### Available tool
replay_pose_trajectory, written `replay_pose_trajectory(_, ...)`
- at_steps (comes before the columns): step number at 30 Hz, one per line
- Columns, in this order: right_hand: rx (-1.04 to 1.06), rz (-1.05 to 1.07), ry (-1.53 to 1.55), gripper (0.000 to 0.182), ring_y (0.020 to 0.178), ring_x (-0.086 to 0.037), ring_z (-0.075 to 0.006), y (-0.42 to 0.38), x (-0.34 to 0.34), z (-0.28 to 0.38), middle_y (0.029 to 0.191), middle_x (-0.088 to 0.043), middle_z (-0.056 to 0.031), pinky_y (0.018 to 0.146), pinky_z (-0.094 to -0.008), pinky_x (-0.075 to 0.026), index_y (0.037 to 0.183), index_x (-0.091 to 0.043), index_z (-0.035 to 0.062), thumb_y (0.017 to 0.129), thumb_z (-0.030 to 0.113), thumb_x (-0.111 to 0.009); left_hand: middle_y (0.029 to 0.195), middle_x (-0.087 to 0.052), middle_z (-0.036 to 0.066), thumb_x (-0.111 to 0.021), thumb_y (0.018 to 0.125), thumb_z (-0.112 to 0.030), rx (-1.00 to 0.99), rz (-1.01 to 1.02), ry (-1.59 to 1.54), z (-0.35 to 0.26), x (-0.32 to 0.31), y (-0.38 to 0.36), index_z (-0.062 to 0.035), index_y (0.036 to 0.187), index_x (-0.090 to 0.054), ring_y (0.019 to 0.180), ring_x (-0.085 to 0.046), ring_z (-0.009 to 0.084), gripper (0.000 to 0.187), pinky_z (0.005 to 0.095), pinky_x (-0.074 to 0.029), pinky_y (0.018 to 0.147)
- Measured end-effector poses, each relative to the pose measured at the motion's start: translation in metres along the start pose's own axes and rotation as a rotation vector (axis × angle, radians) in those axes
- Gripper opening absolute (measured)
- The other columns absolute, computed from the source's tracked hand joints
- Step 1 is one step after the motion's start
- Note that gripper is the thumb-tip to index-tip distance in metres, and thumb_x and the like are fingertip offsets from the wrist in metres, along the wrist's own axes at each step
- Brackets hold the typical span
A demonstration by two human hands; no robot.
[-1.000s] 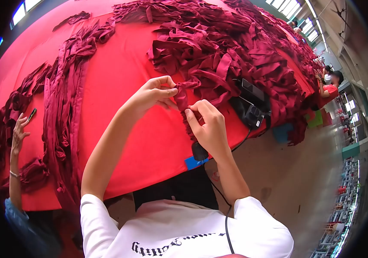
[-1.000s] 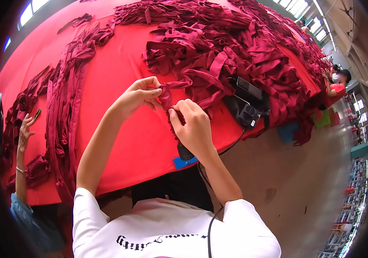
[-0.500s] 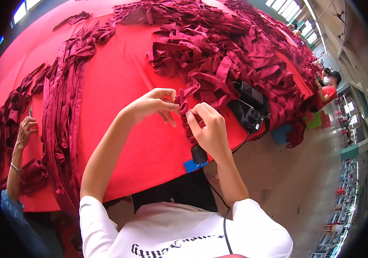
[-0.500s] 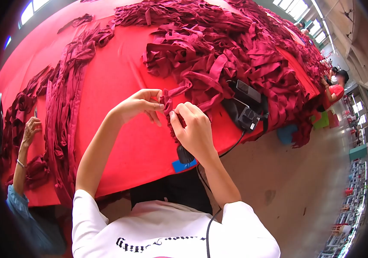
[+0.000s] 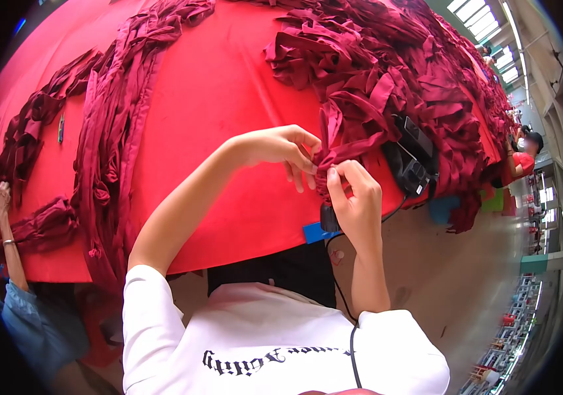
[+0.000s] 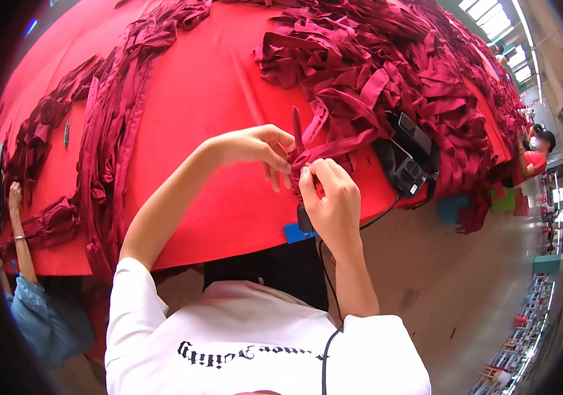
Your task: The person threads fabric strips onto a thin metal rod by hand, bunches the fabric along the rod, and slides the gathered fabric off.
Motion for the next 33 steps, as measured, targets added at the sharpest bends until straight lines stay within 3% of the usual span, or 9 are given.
replay_pose_trajectory(10, -0.083, 0.08, 0.069, 0.016, 0.064, -0.057, -0.0227, 0.001, 0.003, -0.003, 0.072, -0.056, -0.012, 0.061, -0.0329, -0.046, 0.08, -0.057, -0.0038, 0.09, 0.007, -0.062, 0.081, -0.074, 0.013, -0.069, 0.088, -0.017, -0.001, 0.097, -0.039, 0.009, 0.001, 0.002, -0.0075, 0.078, -0.057, 0.07, -0.073, 0.0189, 0.018, 0.0279, -0.054, 0.062)
replay_pose_trajectory(14, -0.011, 0.204, 0.0, 0.031, 0.05, -0.043, -0.0202, 0.03, 0.014, -0.016, 0.058, -0.043, -0.0146, 0.05, -0.0355, -0.035, 0.069, -0.047, -0.0057, 0.091, 0.008, -0.064, 0.072, -0.071, 0.01, -0.072, 0.088, -0.023, 0.222, 0.018, 0.344, -0.014, 0.007, -0.01, -0.005, 0.077, -0.061, 0.055, -0.067, 0.0146, 0.024, 0.0252, -0.049, 0.051)
replay_pose_trajectory(16, -0.039, 0.151, 0.097, 0.038, 0.051, -0.036, -0.0088, 0.046, 0.012, -0.024, 0.056, -0.036, -0.0088, 0.048, -0.0321, -0.03, 0.068, -0.047, -0.0053, 0.096, 0.015, -0.062, 0.07, -0.069, 0.005, -0.07, 0.09, -0.031, 0.04, -0.099, 0.288, -0.016, 0.012, -0.012, -0.0066, 0.082, -0.063, 0.057, -0.063, 0.0099, 0.027, 0.0237, -0.044, 0.051)
replay_pose_trajectory(20, -0.161, 0.223, 0.34, 0.029, 0.064, -0.051, -0.0015, 0.081, -0.002, -0.047, 0.067, -0.057, 0.0022, 0.057, -0.02, -0.039, 0.087, -0.063, -0.0015, 0.1, 0.024, -0.059, 0.086, -0.068, 0.003, -0.063, 0.095, -0.048, -0.207, -0.422, 0.252, -0.017, 0.019, -0.005, -0.0057, 0.1, -0.064, 0.078, -0.064, 0.0098, 0.042, 0.0258, -0.049, 0.065)
replay_pose_trajectory(25, -0.215, 0.423, 0.685, 0.016, 0.068, -0.053, -0.0012, 0.093, -0.01, -0.05, 0.074, -0.058, 0.0037, 0.062, -0.0173, -0.041, 0.088, -0.062, 0.0029, 0.099, 0.014, -0.058, 0.079, -0.058, -0.003, -0.06, 0.099, -0.036, -0.271, -0.296, 0.33, -0.008, 0.013, 0.005, 0.002, 0.096, -0.066, 0.077, -0.053, 0.0055, 0.038, 0.0243, -0.044, 0.067)
replay_pose_trajectory(27, -0.215, 0.361, 0.703, 0.016, 0.068, -0.053, -0.0011, 0.095, -0.01, -0.046, 0.074, -0.057, 0.0044, 0.06, -0.0178, -0.04, 0.086, -0.061, 0.0035, 0.099, 0.012, -0.056, 0.076, -0.05, -0.006, -0.06, 0.1, -0.028, -0.342, -0.321, 0.284, -0.007, 0.01, 0.009, 0.003, 0.097, -0.066, 0.072, -0.043, 0.0033, 0.032, 0.0252, -0.037, 0.061)
replay_pose_trajectory(29, -0.188, 0.288, 0.635, 0.016, 0.064, -0.049, -0.0005, 0.097, -0.011, -0.047, 0.07, -0.054, 0.0056, 0.056, -0.018, -0.037, 0.084, -0.061, 0.0045, 0.098, 0.013, -0.057, 0.081, -0.058, -0.006, -0.06, 0.1, -0.025, -0.323, -0.421, 0.155, -0.007, 0.004, 0.014, 0.0038, 0.101, -0.067, 0.078, -0.05, 0.0028, 0.03, 0.0234, -0.043, 0.067)
replay_pose_trajectory(30, -0.178, 0.243, 0.652, 0.017, 0.063, -0.047, -0.0003, 0.096, -0.014, -0.048, 0.069, -0.052, 0.0062, 0.054, -0.0182, -0.036, 0.083, -0.06, 0.0051, 0.098, 0.013, -0.057, 0.076, -0.057, -0.003, -0.06, 0.099, -0.025, -0.534, -0.485, 0.029, -0.002, -0.001, 0.023, 0.0036, 0.093, -0.067, 0.075, -0.051, 0.0045, 0.03, 0.0259, -0.043, 0.066)
replay_pose_trajectory(33, -0.194, 0.13, 0.744, 0.017, 0.062, -0.046, 0.0002, 0.091, -0.026, -0.06, 0.069, -0.051, 0.0066, 0.053, -0.0182, -0.035, 0.082, -0.059, 0.0061, 0.098, 0.013, -0.057, 0.081, -0.058, -0.004, -0.054, 0.103, -0.024, -0.489, -0.593, -0.054, 0.003, -0.008, 0.033, 0.005, 0.102, -0.066, 0.079, -0.05, 0.0035, 0.031, 0.024, -0.044, 0.069)
Point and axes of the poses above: each hand's wrist, its own y-axis towards the middle knuckle, its own x-axis out of the back of the hand, z = x × y, the point moved 2 cm from there along y, towards the middle knuckle
